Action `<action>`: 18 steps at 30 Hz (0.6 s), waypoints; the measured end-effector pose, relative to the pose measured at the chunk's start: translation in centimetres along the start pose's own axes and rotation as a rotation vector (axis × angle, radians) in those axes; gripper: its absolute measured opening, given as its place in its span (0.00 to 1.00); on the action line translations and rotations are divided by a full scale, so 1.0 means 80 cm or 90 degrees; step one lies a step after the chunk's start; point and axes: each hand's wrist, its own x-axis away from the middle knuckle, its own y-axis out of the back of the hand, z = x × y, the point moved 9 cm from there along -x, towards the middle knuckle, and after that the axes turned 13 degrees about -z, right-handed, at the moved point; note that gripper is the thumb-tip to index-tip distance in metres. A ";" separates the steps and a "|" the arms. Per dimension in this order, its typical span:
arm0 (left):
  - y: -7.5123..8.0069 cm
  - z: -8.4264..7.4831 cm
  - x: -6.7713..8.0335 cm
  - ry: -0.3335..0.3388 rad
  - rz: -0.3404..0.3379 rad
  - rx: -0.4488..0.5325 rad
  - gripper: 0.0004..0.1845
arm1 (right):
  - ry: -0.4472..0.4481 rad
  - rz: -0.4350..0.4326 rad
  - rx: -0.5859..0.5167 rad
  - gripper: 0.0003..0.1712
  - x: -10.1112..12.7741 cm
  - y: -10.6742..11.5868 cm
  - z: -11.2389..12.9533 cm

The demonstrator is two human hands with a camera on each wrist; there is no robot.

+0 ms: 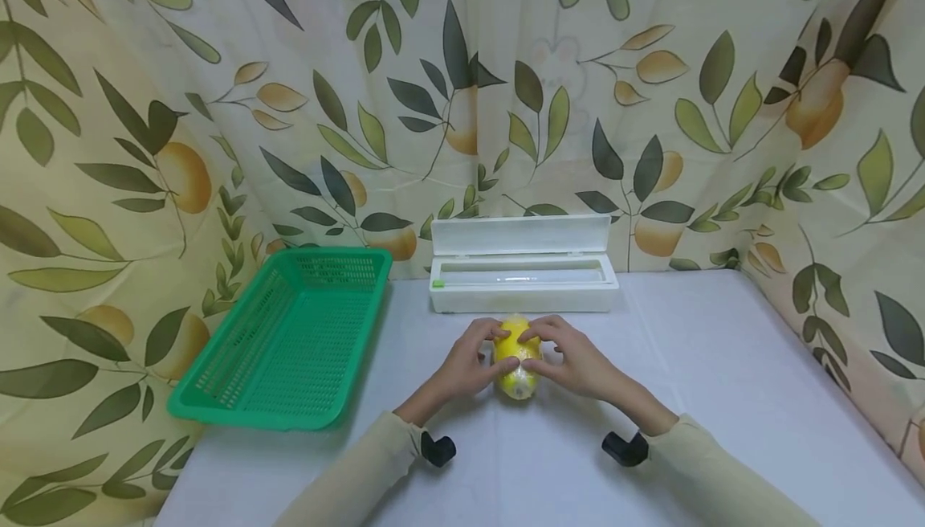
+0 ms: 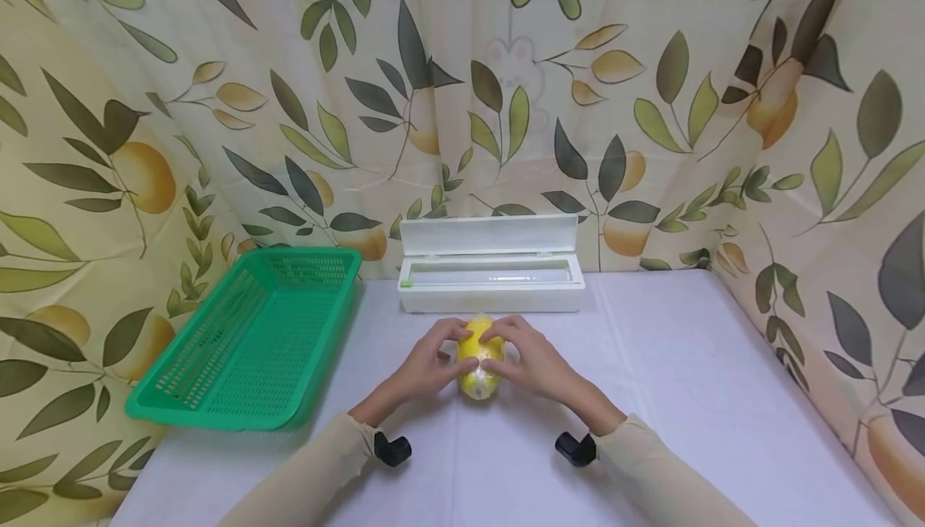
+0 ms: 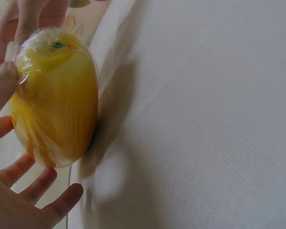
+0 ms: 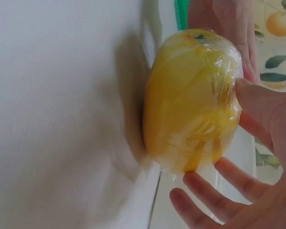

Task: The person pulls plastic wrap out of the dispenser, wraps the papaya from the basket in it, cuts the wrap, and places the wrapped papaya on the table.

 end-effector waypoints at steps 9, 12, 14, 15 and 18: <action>0.001 -0.004 -0.002 -0.009 0.005 0.030 0.22 | -0.010 -0.002 0.044 0.20 -0.003 0.001 0.000; 0.003 -0.003 -0.001 -0.005 0.006 0.019 0.22 | -0.005 0.007 0.034 0.20 -0.003 0.001 0.000; 0.003 0.001 0.000 0.006 0.021 0.008 0.24 | 0.007 0.023 0.018 0.21 -0.001 0.002 0.001; 0.003 0.004 0.001 0.012 0.034 0.006 0.25 | 0.012 0.036 0.009 0.21 0.000 0.003 0.002; 0.003 0.012 0.005 0.036 0.086 0.015 0.31 | 0.028 0.089 -0.015 0.27 0.004 0.005 -0.001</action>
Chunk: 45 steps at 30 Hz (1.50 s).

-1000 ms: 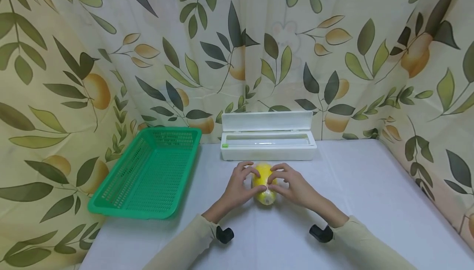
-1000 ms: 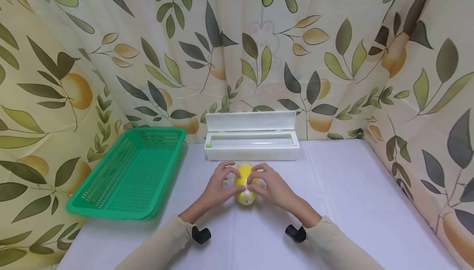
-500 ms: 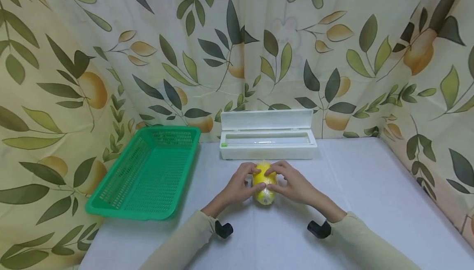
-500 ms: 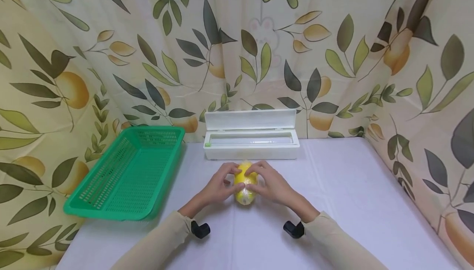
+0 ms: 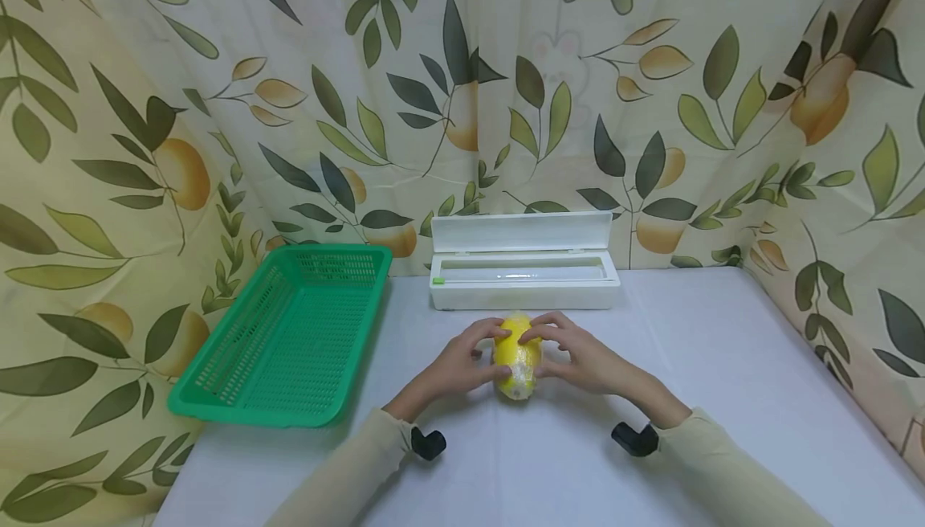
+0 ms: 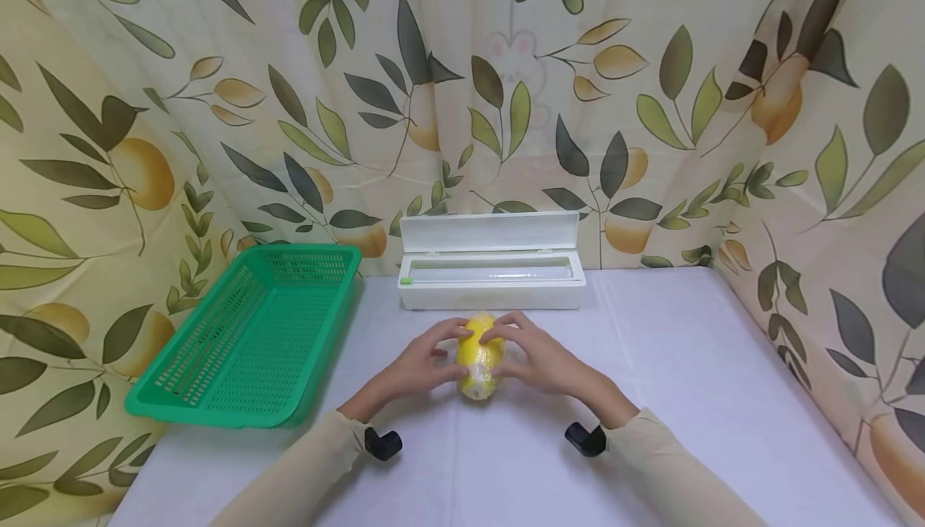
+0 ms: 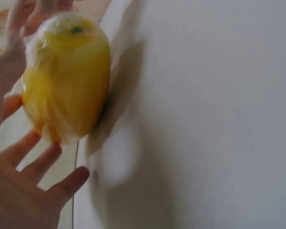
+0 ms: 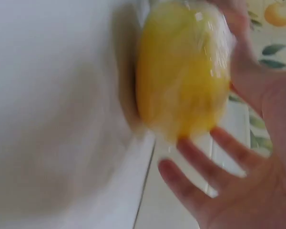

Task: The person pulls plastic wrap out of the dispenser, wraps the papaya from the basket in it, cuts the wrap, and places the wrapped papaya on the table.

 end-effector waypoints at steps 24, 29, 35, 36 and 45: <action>0.005 0.011 -0.009 -0.008 0.000 0.026 0.37 | -0.011 -0.008 -0.010 0.30 -0.007 -0.004 -0.018; 0.003 0.010 -0.009 -0.010 0.017 0.037 0.34 | -0.010 -0.009 -0.011 0.27 -0.009 -0.004 -0.017; 0.004 0.012 -0.010 0.015 0.031 0.055 0.32 | 0.010 -0.017 -0.003 0.27 -0.010 -0.002 -0.014; 0.004 0.013 -0.011 0.020 0.031 0.054 0.32 | 0.011 -0.017 -0.004 0.27 -0.010 -0.002 -0.014; 0.003 0.010 -0.011 0.007 0.007 0.048 0.27 | -0.007 -0.029 -0.016 0.24 -0.008 -0.004 -0.021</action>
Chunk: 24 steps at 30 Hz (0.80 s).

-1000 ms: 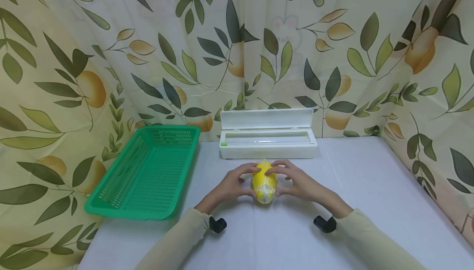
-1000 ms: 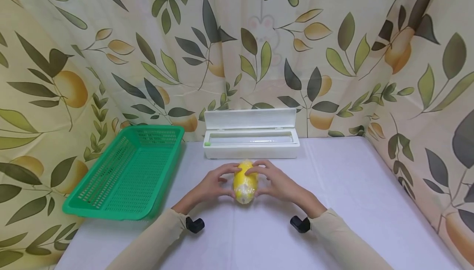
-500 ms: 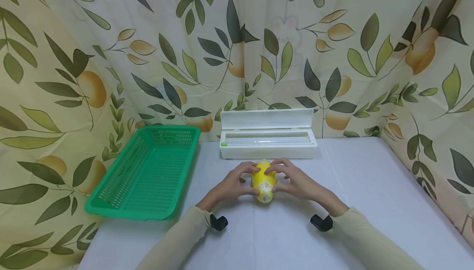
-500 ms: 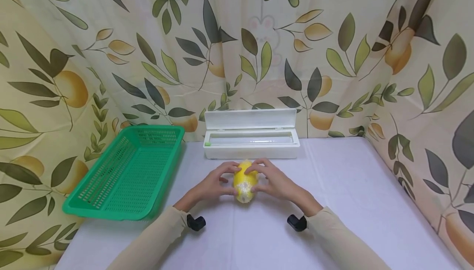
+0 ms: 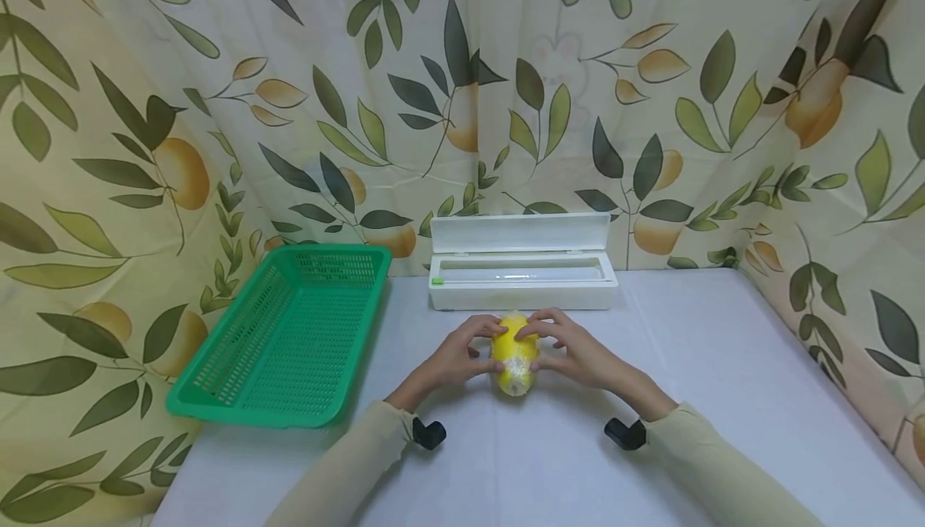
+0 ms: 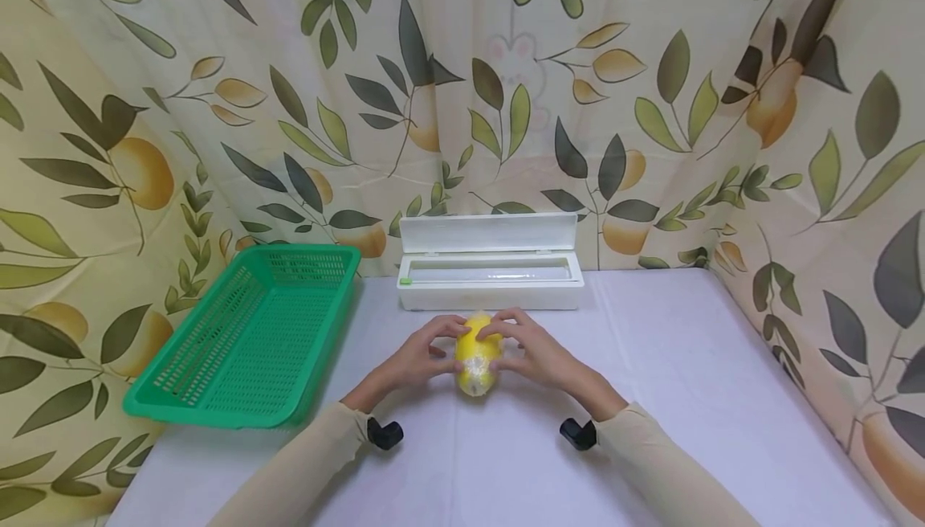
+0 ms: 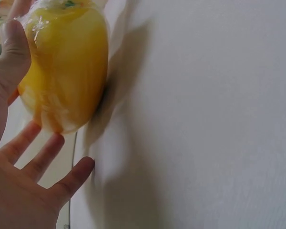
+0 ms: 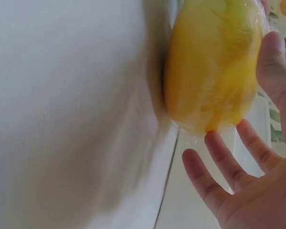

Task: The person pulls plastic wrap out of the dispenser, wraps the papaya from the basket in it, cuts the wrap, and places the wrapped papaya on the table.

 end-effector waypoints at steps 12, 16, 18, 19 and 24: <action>-0.004 -0.003 0.001 -0.035 -0.017 -0.013 0.25 | -0.029 -0.017 -0.027 0.22 -0.005 -0.008 -0.002; -0.005 -0.002 0.003 -0.039 -0.013 0.000 0.24 | -0.034 -0.012 -0.042 0.21 -0.004 -0.012 -0.005; -0.005 -0.001 0.004 -0.035 -0.010 0.008 0.22 | -0.038 -0.006 -0.046 0.21 -0.004 -0.013 -0.006; -0.006 0.000 0.004 -0.030 -0.007 0.011 0.21 | -0.039 -0.003 -0.045 0.21 -0.004 -0.013 -0.006; -0.008 0.003 0.002 0.007 0.010 0.020 0.19 | -0.041 0.013 -0.025 0.20 -0.004 -0.012 -0.005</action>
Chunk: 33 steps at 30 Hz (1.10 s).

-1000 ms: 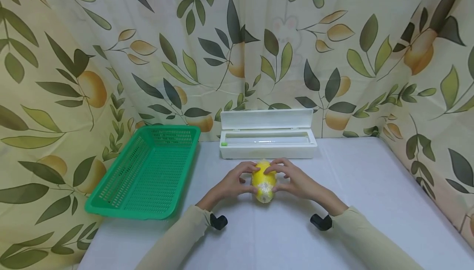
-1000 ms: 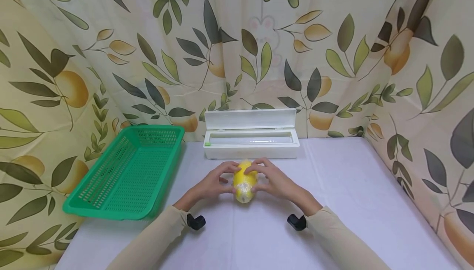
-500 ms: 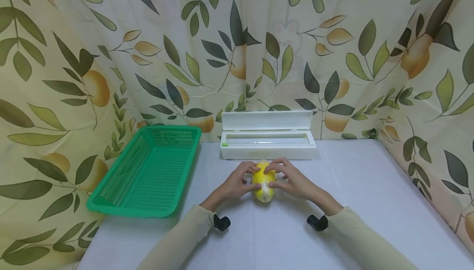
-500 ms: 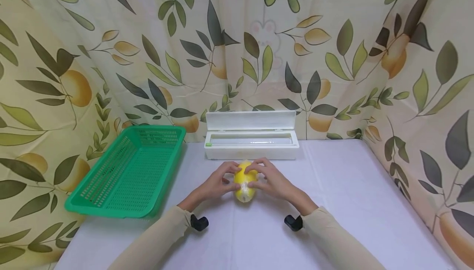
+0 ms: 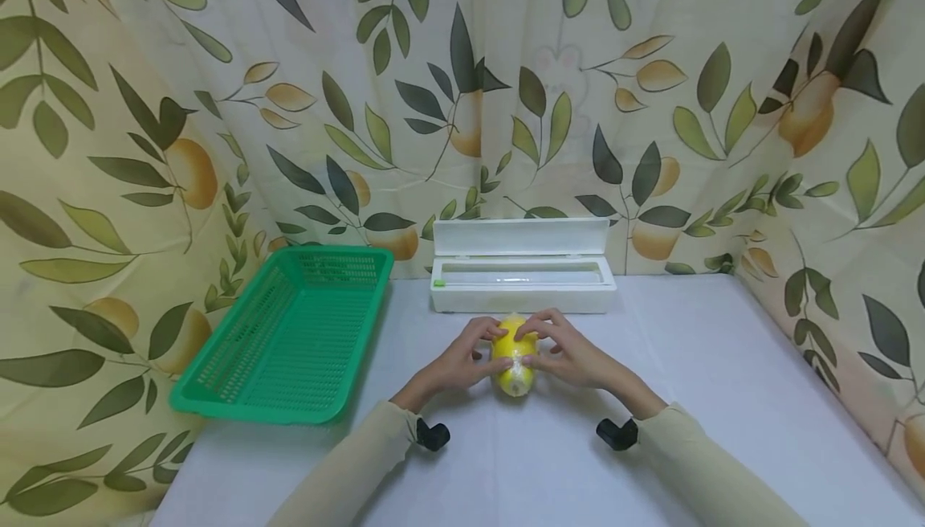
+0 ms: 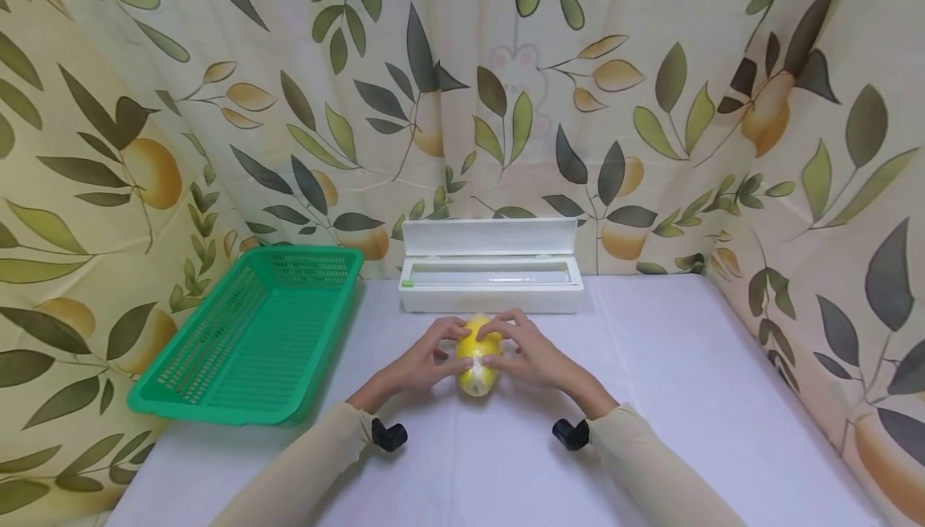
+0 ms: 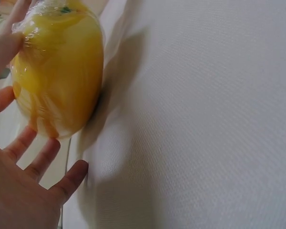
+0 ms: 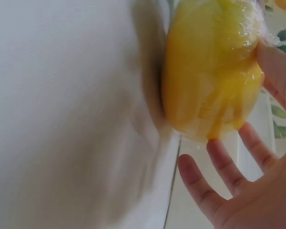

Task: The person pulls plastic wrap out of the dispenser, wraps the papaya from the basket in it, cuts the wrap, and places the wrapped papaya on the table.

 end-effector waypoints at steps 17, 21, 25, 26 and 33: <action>0.008 -0.017 0.002 -0.004 -0.038 -0.101 0.24 | 0.001 -0.005 0.038 0.19 0.002 0.007 0.010; 0.007 -0.024 0.004 -0.018 -0.029 -0.147 0.26 | 0.024 0.001 0.054 0.20 0.006 0.012 0.014; 0.007 -0.033 0.006 -0.048 -0.018 -0.172 0.25 | 0.046 -0.002 0.051 0.20 0.010 0.017 0.018; 0.008 -0.036 0.007 -0.055 -0.014 -0.174 0.25 | 0.053 -0.004 0.049 0.20 0.010 0.018 0.019; 0.020 -0.045 0.012 -0.080 -0.019 -0.181 0.25 | 0.069 -0.012 0.073 0.19 0.011 0.028 0.024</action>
